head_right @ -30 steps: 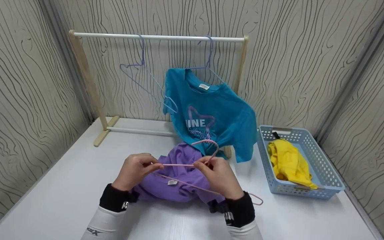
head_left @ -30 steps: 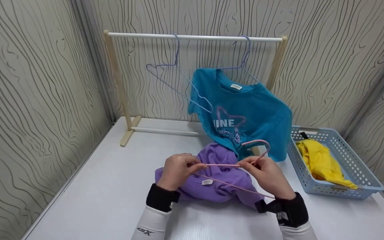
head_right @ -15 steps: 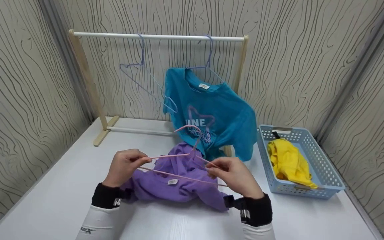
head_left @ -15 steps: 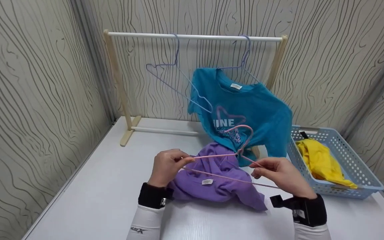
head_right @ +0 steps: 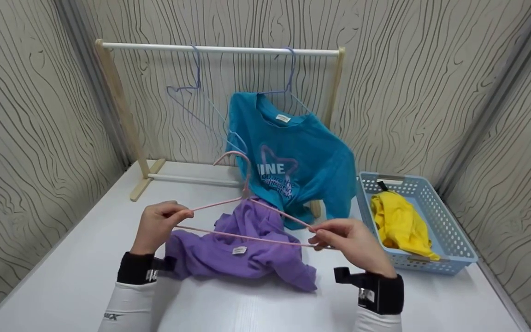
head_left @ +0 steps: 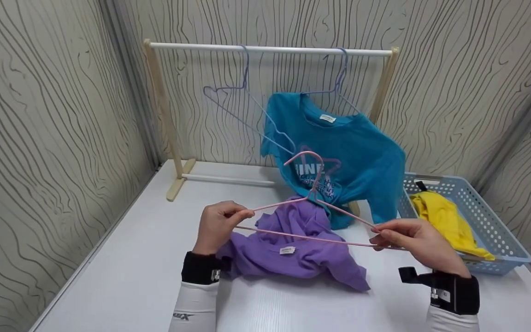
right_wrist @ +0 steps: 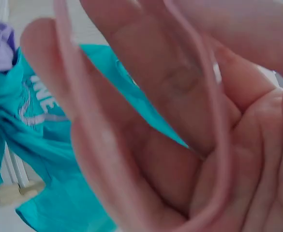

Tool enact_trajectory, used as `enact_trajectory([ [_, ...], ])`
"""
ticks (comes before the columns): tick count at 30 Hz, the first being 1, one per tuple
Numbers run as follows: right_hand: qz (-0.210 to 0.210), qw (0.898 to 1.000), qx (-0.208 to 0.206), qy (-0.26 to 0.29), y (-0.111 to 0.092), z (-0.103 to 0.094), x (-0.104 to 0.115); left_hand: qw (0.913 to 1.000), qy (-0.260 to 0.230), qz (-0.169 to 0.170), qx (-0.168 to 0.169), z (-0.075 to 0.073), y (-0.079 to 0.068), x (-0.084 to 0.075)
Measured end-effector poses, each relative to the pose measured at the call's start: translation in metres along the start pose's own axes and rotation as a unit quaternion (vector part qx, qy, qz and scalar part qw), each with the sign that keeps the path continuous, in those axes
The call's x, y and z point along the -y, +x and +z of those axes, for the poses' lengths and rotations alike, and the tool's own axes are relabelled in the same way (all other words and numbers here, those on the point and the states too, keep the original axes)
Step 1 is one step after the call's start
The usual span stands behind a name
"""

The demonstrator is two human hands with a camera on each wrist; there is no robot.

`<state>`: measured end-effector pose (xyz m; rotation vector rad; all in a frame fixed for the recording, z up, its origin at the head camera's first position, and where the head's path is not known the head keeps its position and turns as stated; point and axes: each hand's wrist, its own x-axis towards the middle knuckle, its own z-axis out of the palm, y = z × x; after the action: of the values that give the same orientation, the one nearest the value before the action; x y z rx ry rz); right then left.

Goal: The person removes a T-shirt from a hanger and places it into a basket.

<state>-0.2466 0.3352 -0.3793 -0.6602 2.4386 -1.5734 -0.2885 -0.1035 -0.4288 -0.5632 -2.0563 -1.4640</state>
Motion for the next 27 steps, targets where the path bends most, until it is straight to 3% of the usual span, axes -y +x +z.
enact_trajectory([
  [3, -0.026, 1.0, -0.01, 0.009, -0.001, -0.001, -0.002, 0.9997, -0.02, -0.013, -0.006, 0.001, 0.0, 0.0],
  [11, 0.015, 0.988, -0.152, -0.025, 0.0, 0.009, 0.006, 0.9987, -0.035, -0.033, -0.018, 0.004, 0.0, -0.001],
  [20, 0.035, 0.977, -0.21, -0.03, -0.004, 0.012, 0.01, 0.9977, 0.044, -0.005, -0.052, 0.007, 0.003, -0.011],
  [24, 0.044, 0.967, -0.251, -0.017, -0.007, 0.01, 0.011, 0.9911, 0.109, 0.003, -0.077, 0.005, 0.002, -0.011],
  [27, 0.03, 0.956, -0.292, 0.028, -0.01, 0.008, 0.012, 0.9837, 0.16, -0.009, -0.081, 0.006, 0.001, -0.007],
])
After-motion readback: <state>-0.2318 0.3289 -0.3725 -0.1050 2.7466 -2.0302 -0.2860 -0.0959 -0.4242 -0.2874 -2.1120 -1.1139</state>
